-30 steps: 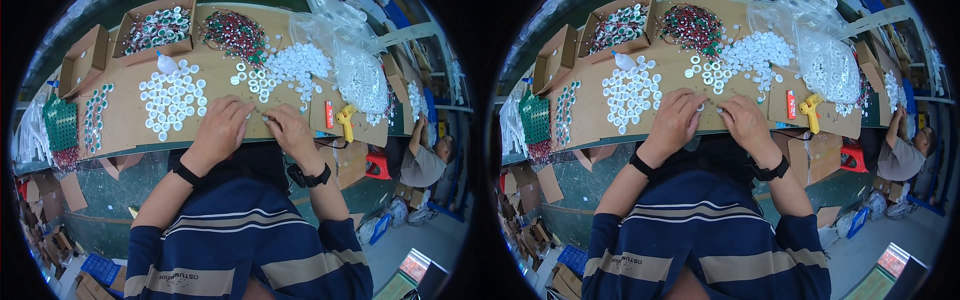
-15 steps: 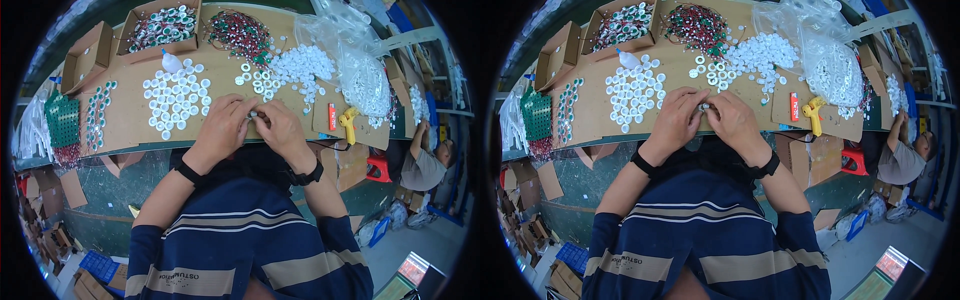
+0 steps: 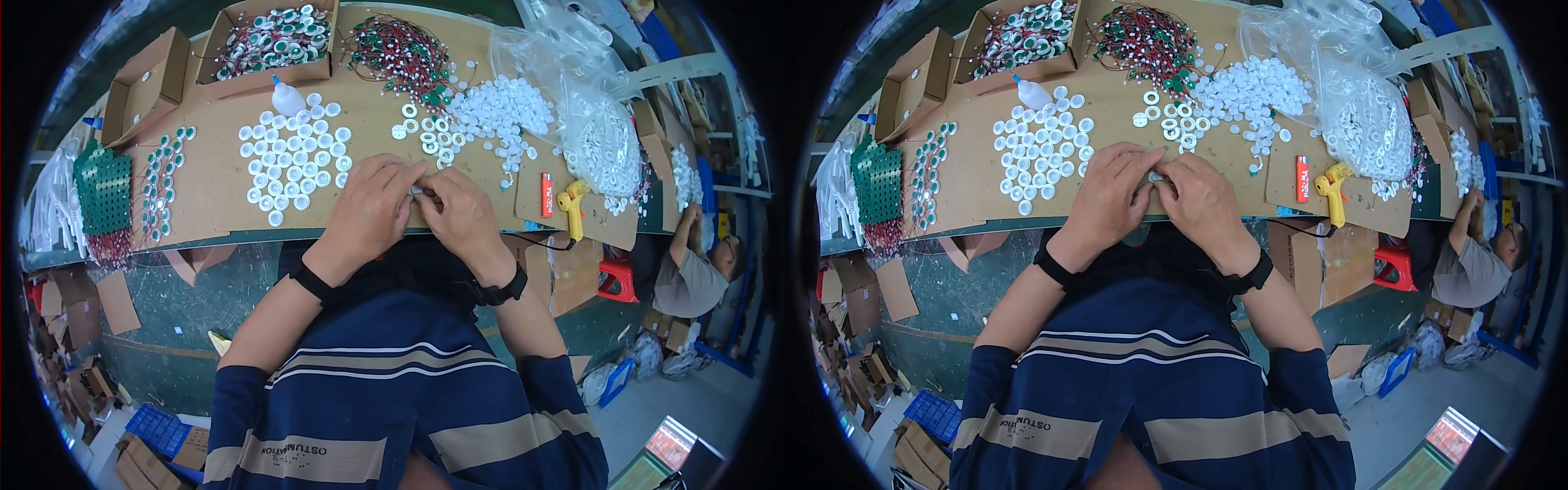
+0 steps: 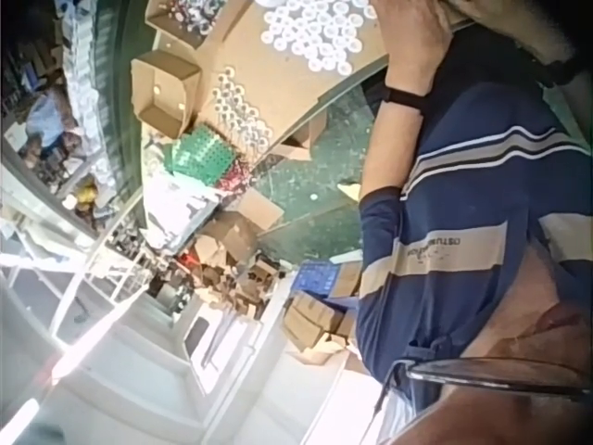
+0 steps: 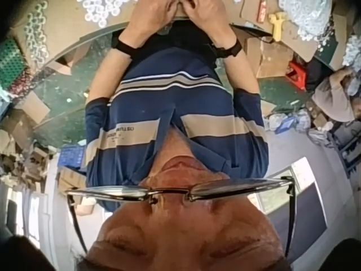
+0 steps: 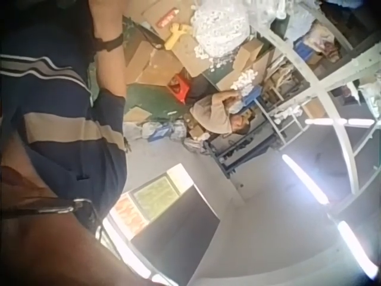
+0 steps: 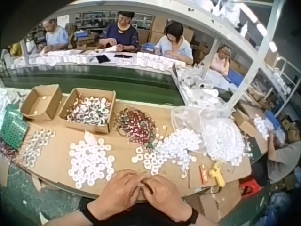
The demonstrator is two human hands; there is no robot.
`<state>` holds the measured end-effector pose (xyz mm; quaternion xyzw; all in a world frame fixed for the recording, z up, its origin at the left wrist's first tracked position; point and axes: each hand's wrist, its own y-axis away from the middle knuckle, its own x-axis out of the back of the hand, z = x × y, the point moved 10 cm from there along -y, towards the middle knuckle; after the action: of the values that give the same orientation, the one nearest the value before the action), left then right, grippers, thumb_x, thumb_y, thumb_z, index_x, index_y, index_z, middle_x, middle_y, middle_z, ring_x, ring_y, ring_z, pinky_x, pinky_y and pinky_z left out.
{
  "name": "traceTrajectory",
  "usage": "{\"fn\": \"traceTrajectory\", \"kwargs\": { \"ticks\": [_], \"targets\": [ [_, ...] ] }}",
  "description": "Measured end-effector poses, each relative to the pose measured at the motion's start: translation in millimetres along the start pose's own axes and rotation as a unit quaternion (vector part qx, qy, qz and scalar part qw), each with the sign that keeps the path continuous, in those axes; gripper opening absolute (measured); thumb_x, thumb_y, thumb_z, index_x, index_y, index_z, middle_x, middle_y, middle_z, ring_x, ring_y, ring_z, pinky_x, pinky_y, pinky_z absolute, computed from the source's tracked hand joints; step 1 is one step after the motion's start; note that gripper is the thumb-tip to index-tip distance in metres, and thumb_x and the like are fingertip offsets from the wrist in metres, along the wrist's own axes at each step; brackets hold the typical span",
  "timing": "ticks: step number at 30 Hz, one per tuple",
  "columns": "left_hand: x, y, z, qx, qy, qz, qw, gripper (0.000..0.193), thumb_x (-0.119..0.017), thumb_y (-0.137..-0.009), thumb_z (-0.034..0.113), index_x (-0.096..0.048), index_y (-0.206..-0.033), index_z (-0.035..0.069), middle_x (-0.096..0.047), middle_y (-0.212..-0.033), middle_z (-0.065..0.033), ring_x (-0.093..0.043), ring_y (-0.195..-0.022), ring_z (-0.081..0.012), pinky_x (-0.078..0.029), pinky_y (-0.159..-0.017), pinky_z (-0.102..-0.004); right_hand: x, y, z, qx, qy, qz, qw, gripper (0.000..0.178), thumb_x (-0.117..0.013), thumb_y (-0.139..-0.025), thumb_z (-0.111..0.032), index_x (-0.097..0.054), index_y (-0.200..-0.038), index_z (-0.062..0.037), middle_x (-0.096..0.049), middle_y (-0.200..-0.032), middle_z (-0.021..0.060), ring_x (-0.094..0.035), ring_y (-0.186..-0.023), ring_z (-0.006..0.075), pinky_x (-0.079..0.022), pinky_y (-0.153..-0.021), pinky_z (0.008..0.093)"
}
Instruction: The person picks up white plastic rings and small white caps by hand, presses them together, and places the assembled units onto the table. After repeating this process, the person moves a green circuit board and places the finished units into a cardboard box.
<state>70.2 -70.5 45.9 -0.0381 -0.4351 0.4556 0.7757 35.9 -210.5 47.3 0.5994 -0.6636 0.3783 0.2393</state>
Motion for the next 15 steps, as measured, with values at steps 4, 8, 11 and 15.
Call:
{"fn": "traceTrajectory", "kwargs": {
  "ticks": [4, 8, 11, 15],
  "targets": [
    [0.4, -0.3, -0.4, 0.003, -0.002, 0.002, 1.000, 0.068, -0.082, -0.091, -0.002, -0.071, -0.157, 0.009, -0.076, -0.126, -0.0123, -0.068, -0.131, -0.0366, -0.052, -0.115, -0.0522, 0.4, 0.6, -0.2, 0.010, 0.002, 0.000, 1.000, 0.017, -0.085, -0.098, -0.005, -0.085, -0.115, -0.0011, -0.079, -0.105, 0.0141, -0.079, -0.093, 0.0364, -0.064, -0.081, 0.0450],
    [-0.5, -0.5, -0.8, 0.004, 0.001, 0.000, 1.000, 0.068, -0.082, -0.090, -0.002, -0.071, -0.157, 0.009, -0.076, -0.126, -0.0125, -0.068, -0.131, -0.0366, -0.053, -0.115, -0.0520, 2.6, 2.3, -8.1, 0.046, 0.025, 0.001, 0.999, 0.017, -0.084, -0.098, -0.003, -0.085, -0.115, -0.0017, -0.079, -0.105, 0.0131, -0.079, -0.096, 0.0359, -0.064, -0.081, 0.0458],
    [-0.1, 0.2, -0.9, 0.007, -0.005, -0.002, 1.000, 0.067, -0.082, -0.090, -0.002, -0.072, -0.156, 0.009, -0.076, -0.125, -0.0125, -0.068, -0.131, -0.0367, -0.053, -0.115, -0.0518, 3.0, 6.7, -20.6, 0.085, 0.071, 0.001, 0.994, 0.019, -0.083, -0.098, -0.002, -0.086, -0.116, -0.0022, -0.078, -0.105, 0.0123, -0.078, -0.099, 0.0358, -0.064, -0.081, 0.0464],
    [-0.2, -1.9, 1.1, 0.003, -0.010, -0.001, 1.000, 0.067, -0.084, -0.090, 0.000, -0.072, -0.155, 0.009, -0.076, -0.125, -0.0124, -0.068, -0.131, -0.0369, -0.053, -0.115, -0.0519, 1.4, 9.6, -26.6, 0.107, 0.115, -0.006, 0.988, 0.022, -0.082, -0.096, 0.000, -0.086, -0.118, -0.0028, -0.077, -0.105, 0.0118, -0.078, -0.101, 0.0355, -0.064, -0.083, 0.0468]
  ]
}}
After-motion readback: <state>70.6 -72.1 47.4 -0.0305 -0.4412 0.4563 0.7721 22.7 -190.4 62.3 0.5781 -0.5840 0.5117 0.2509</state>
